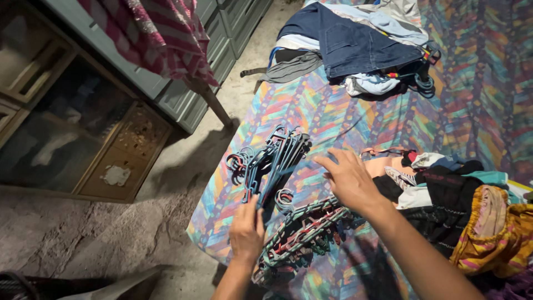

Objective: The person repeatedly picks up clothes from a pile on a bed, places them onto plastic hangers, and sets the hung items aside. The person handles jeans, t-shirts, and other garments one at a time.

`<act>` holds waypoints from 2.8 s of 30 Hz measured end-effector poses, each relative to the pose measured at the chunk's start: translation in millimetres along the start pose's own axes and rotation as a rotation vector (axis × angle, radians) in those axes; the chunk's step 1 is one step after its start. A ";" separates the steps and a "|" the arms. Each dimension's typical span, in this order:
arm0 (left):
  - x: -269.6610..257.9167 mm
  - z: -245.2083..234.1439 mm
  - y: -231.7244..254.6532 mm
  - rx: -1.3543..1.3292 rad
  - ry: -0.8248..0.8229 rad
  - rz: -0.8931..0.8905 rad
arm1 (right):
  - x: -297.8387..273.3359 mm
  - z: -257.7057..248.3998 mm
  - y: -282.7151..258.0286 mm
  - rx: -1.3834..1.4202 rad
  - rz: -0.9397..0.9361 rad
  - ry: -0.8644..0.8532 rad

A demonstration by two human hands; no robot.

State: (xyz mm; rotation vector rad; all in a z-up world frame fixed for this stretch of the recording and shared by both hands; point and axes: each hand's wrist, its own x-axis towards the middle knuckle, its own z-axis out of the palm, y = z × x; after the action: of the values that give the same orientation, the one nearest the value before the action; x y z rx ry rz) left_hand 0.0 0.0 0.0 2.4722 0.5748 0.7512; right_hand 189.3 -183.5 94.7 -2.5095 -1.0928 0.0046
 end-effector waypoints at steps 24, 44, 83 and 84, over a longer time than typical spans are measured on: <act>24.1 142.3 -104.0 0.309 0.006 -0.460 | -42.6 57.7 66.2 0.259 0.275 -0.329; 124.7 218.4 40.5 -0.057 -0.036 -0.110 | -26.0 66.7 199.6 0.301 0.514 -0.226; 394.0 580.1 -0.5 -0.984 -0.287 -0.686 | 15.7 148.0 307.6 0.218 0.804 -0.413; 396.8 577.8 4.4 -0.903 -0.269 -0.658 | 15.0 147.8 307.6 0.233 0.823 -0.435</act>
State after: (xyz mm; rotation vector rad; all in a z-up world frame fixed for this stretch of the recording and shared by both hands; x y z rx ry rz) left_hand 650.2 12.1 -261.8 1.3899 0.6888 0.2877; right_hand 392.0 -308.5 -150.2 -2.6016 -0.0929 0.8756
